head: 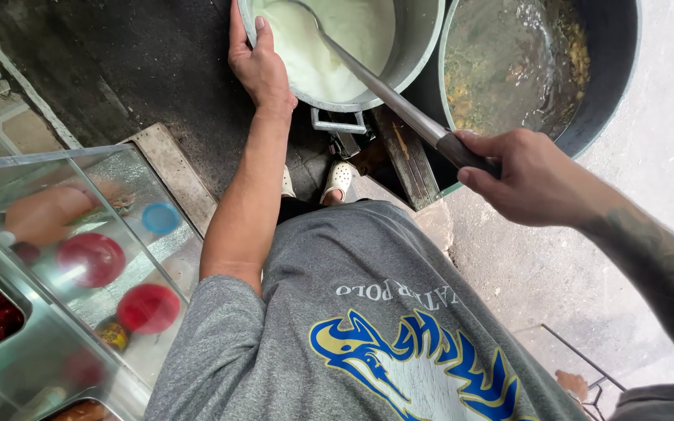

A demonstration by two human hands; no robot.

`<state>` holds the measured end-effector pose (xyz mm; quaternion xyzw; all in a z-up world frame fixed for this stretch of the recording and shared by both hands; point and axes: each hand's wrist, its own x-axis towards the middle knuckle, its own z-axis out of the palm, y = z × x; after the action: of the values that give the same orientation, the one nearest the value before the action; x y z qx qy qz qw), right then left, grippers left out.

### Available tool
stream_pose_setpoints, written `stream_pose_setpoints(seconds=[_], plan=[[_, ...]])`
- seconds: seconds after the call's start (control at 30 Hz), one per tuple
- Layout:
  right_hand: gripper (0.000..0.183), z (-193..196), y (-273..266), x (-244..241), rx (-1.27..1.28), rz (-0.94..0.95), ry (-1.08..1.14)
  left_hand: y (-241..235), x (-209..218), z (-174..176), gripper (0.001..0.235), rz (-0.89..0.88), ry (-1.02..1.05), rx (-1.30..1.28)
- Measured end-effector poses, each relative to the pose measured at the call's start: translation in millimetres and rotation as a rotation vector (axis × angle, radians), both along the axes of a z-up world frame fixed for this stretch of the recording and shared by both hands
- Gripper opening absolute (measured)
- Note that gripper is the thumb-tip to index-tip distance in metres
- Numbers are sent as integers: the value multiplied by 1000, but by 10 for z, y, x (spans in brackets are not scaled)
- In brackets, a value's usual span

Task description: The person is stirring a large pot of soup with a ladle and then pouring a white liquid from a smaller pot into the larger one.

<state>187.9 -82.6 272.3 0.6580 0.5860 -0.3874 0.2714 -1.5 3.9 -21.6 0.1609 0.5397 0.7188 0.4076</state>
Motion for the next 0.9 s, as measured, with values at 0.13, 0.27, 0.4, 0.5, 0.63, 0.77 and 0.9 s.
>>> stream_pose_setpoints(seconds=[0.13,0.27,0.4,0.5,0.63,0.77,0.9], plan=[[47,104,-6,166,64,144,-39,13,6,-68,42,6,-41,33],[49,245,40,293,13,223,-199,-7,29,-52,41,18,-16,26],[55,277,56,513,46,352,-355,-20,19,23,43,12,-20,-23],[55,298,87,586,52,420,-472,-13,23,25,43,19,-23,-16],[56,271,84,615,75,429,-362,-5,30,-8,40,29,0,-7],[54,267,21,548,84,314,-307,3,39,-32,38,39,17,-8],[51,202,-25,482,65,240,-260,18,42,-94,38,42,7,-5]])
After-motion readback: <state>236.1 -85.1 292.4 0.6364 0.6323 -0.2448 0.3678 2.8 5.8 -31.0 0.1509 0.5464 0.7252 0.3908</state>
